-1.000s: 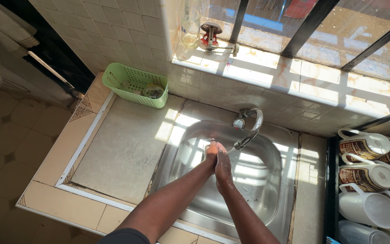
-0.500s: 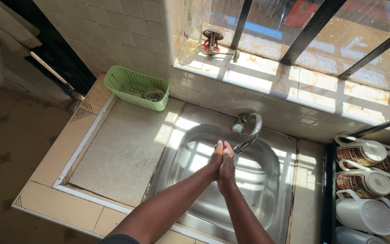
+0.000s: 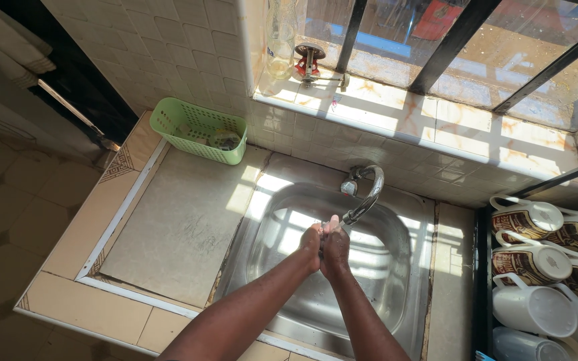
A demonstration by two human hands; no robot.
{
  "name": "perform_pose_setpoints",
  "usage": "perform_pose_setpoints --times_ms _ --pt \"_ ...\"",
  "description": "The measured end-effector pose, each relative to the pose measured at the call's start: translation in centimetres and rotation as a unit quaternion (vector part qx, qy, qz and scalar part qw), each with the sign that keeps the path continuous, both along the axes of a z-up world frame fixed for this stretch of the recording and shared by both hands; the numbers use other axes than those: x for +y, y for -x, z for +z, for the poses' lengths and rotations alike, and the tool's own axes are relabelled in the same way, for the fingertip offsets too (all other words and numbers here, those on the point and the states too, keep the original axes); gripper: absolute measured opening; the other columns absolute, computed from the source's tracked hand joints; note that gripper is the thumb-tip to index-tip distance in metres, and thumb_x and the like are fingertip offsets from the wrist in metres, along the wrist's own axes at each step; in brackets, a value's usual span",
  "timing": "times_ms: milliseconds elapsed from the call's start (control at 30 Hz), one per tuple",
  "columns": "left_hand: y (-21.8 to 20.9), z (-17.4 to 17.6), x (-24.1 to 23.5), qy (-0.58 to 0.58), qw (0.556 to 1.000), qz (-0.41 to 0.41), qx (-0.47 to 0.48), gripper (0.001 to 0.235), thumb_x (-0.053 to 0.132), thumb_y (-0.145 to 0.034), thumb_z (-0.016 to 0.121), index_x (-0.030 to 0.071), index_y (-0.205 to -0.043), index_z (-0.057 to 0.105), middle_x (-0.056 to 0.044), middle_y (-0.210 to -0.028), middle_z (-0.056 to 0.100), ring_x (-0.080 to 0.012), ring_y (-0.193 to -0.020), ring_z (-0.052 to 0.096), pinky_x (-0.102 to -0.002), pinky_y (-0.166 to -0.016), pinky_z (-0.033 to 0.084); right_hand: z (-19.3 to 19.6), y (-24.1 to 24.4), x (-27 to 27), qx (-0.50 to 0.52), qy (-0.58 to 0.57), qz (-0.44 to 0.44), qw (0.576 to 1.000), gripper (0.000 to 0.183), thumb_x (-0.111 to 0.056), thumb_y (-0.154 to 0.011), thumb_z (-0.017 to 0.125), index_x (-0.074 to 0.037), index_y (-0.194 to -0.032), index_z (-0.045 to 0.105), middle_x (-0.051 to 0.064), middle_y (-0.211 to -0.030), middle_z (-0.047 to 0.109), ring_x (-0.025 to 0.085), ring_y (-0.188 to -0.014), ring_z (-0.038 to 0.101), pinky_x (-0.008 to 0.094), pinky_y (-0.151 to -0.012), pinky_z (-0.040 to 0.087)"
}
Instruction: Wash hands and wipe down the kitchen sink using a cloth
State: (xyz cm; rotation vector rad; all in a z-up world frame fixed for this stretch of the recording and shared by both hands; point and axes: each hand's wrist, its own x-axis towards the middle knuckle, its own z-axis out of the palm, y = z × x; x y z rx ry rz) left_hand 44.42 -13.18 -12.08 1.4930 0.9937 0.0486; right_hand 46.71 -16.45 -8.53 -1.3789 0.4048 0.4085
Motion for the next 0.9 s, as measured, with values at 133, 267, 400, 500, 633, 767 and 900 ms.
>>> perform_pose_setpoints --times_ms 133,267,400,500,633,767,900 --pt "0.6 1.0 0.1 0.020 1.000 0.006 -0.013 0.045 0.040 -0.091 0.062 0.008 -0.124 0.063 -0.013 -0.114 0.060 -0.0269 -0.109 0.057 -0.044 -0.091 0.048 0.0 0.1 -0.5 0.073 -0.149 0.013 0.986 0.055 -0.048 -0.108 0.040 -0.019 -0.062 0.033 -0.006 -0.052 0.021 0.007 -0.036 0.019 0.022 -0.034 0.015" --pt "0.8 2.3 0.6 0.040 0.999 0.014 -0.026 0.045 0.038 -0.091 0.062 0.008 -0.125 0.062 -0.012 -0.115 0.059 -0.0250 -0.108 0.056 -0.043 -0.091 0.047 -0.7 0.0 -0.4 -0.020 -0.231 0.017 0.973 0.042 -0.034 -0.107 0.054 -0.015 -0.072 0.042 -0.004 -0.065 0.037 0.006 -0.046 0.035 0.015 -0.040 0.024" --pt "1.6 3.4 1.2 0.051 0.998 0.018 -0.037 0.045 0.037 -0.091 0.062 0.008 -0.125 0.062 -0.011 -0.115 0.059 -0.0237 -0.108 0.056 -0.041 -0.091 0.047 -1.1 -0.3 -0.5 0.017 -0.225 0.047 0.973 0.034 -0.035 -0.111 0.046 -0.013 -0.086 0.051 -0.003 -0.070 0.037 0.003 -0.046 0.028 0.013 -0.037 0.017" --pt "2.7 4.0 1.7 0.062 0.997 0.021 -0.045 0.045 0.036 -0.090 0.062 0.008 -0.126 0.061 -0.010 -0.115 0.059 -0.0224 -0.108 0.055 -0.040 -0.091 0.046 -1.0 0.2 0.0 0.048 -0.217 0.059 0.973 0.050 -0.045 -0.113 0.039 -0.015 -0.072 0.041 -0.007 -0.063 0.023 0.003 -0.041 0.017 0.016 -0.034 0.010" --pt "5.4 4.4 2.2 0.084 0.995 0.030 -0.048 0.045 0.034 -0.090 0.062 0.008 -0.127 0.061 -0.009 -0.115 0.058 -0.0204 -0.107 0.055 -0.039 -0.091 0.045 -0.9 2.4 1.0 0.083 -0.149 0.036 0.985 0.053 -0.053 -0.107 0.050 -0.019 -0.068 0.038 -0.006 -0.056 0.022 0.007 -0.038 0.016 0.024 -0.035 0.012" --pt "8.1 4.9 3.3 0.110 0.992 0.049 -0.036 0.045 0.032 -0.090 0.062 0.009 -0.128 0.060 -0.008 -0.115 0.057 -0.0185 -0.106 0.054 -0.037 -0.092 0.045 1.1 4.5 2.2 0.089 -0.129 0.067 0.985 0.059 -0.051 -0.106 0.050 -0.020 -0.060 0.030 -0.006 -0.053 0.018 0.008 -0.039 0.013 0.024 -0.035 0.010" --pt "11.3 5.9 4.7 0.144 0.986 0.082 0.011 0.045 0.031 -0.089 0.063 0.009 -0.128 0.060 -0.007 -0.115 0.057 -0.0172 -0.106 0.053 -0.036 -0.092 0.044 1.3 6.5 2.5 0.090 -0.143 0.108 0.980 0.058 -0.048 -0.108 0.046 -0.021 -0.060 0.028 -0.006 -0.056 0.013 0.009 -0.041 0.011 0.025 -0.037 0.009"
